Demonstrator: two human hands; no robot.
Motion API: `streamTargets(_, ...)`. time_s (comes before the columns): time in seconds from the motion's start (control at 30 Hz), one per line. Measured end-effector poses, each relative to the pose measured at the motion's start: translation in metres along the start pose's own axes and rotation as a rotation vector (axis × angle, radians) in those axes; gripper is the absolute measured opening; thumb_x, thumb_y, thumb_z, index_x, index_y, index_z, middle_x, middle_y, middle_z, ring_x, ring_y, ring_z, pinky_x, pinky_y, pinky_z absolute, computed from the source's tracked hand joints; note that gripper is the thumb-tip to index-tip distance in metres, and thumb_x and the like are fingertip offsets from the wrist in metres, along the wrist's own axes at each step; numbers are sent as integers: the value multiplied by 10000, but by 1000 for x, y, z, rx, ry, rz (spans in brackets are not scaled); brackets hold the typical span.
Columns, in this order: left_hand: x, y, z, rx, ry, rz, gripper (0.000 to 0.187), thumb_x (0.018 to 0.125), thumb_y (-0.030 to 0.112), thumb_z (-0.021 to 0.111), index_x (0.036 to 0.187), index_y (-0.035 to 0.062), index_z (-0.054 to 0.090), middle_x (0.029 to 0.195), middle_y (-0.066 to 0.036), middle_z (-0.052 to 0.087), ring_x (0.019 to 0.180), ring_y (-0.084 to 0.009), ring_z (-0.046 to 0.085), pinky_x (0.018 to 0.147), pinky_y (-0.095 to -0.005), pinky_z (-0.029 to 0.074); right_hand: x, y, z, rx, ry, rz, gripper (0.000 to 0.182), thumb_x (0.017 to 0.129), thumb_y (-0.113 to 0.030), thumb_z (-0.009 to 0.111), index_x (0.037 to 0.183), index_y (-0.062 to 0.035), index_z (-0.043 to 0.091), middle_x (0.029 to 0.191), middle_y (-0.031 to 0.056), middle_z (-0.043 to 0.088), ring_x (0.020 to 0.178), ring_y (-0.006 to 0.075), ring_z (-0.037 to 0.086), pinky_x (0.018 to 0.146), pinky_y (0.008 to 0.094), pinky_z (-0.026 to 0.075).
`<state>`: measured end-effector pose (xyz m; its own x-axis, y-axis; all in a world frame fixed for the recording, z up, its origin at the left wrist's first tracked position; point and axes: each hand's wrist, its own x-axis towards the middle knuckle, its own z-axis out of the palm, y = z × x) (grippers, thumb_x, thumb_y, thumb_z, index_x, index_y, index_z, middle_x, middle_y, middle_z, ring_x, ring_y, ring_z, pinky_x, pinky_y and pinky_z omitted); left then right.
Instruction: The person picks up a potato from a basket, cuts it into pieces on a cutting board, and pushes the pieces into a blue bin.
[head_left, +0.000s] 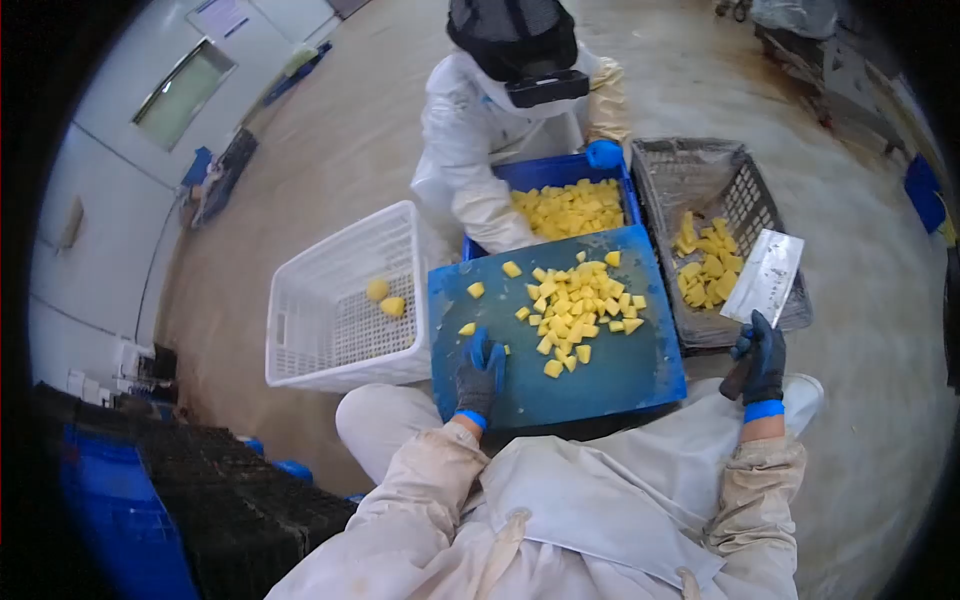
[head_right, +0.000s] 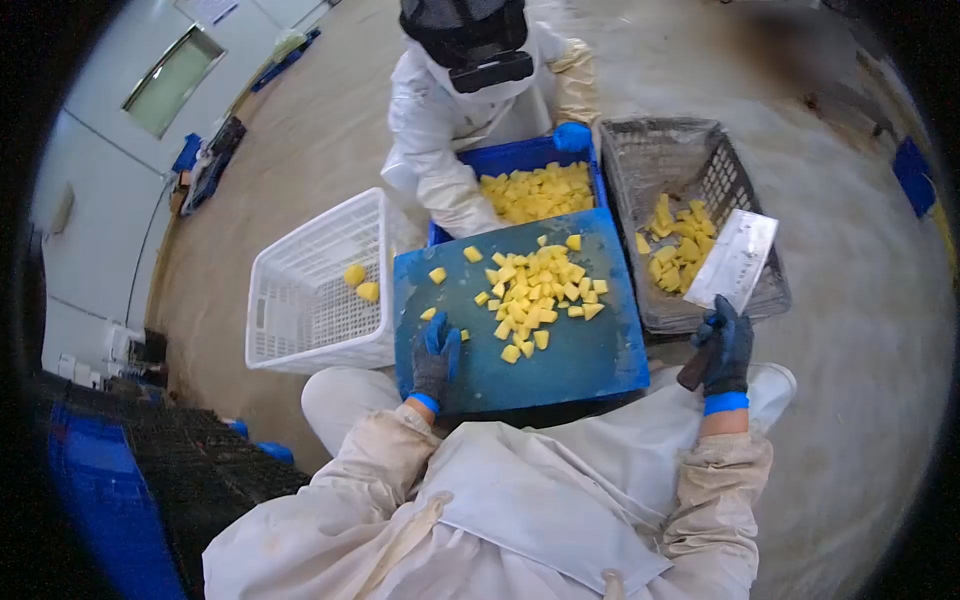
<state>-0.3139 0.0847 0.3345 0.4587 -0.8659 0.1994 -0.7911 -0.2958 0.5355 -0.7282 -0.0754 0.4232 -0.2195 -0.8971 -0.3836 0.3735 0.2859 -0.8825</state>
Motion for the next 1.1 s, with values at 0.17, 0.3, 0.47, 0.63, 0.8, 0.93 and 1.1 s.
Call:
streamTargets(0.17,0,24,-7,126,-135,194,398,822,236,578,1195,111,519,1175,-218,516,1078,-382,491,927,-445,377,-12,-9,12,15,-4,38,152,849,-197,606,876,-80,514,631,14,504,459,114,480,407,271,426)
streamTargets(0.3,15,28,-9,41,-185,104,352,803,219,579,1140,124,540,1113,-193,541,1016,-377,511,885,-450,401,-12,-8,13,9,-9,34,156,841,-190,615,886,-80,514,632,18,509,449,126,484,397,279,425)
streamTargets(0.47,17,22,1,51,-151,13,311,799,224,585,1093,129,553,1021,-173,558,949,-374,534,821,-458,431,-7,-6,10,59,6,82,150,844,-180,607,898,-74,516,639,22,506,450,129,482,400,289,434)
streamTargets(0.63,14,17,6,51,-94,71,311,796,228,597,1088,131,552,998,-177,558,937,-383,533,816,-468,428,-4,-2,4,124,-32,132,149,847,-189,606,897,-84,512,653,20,505,462,124,485,406,287,430)
streamTargets(0.8,11,20,4,5,-62,44,298,794,220,604,1073,130,551,988,-183,552,932,-389,524,817,-472,420,-4,-2,1,149,-49,176,146,851,-196,602,896,-90,512,653,13,500,468,119,485,427,285,438)
streamTargets(0.93,10,18,5,42,-59,96,306,798,224,600,1086,133,547,1003,-187,549,937,-393,521,820,-469,418,-1,-1,-2,188,-62,218,155,849,-207,607,889,-94,508,655,10,503,476,115,488,432,287,438)
streamTargets(1.1,7,19,5,65,-41,95,316,803,237,596,1099,138,546,1007,-182,549,945,-386,519,829,-471,415,-5,-3,0,169,-54,204,154,852,-216,607,872,-104,503,647,4,505,467,111,486,424,278,439)
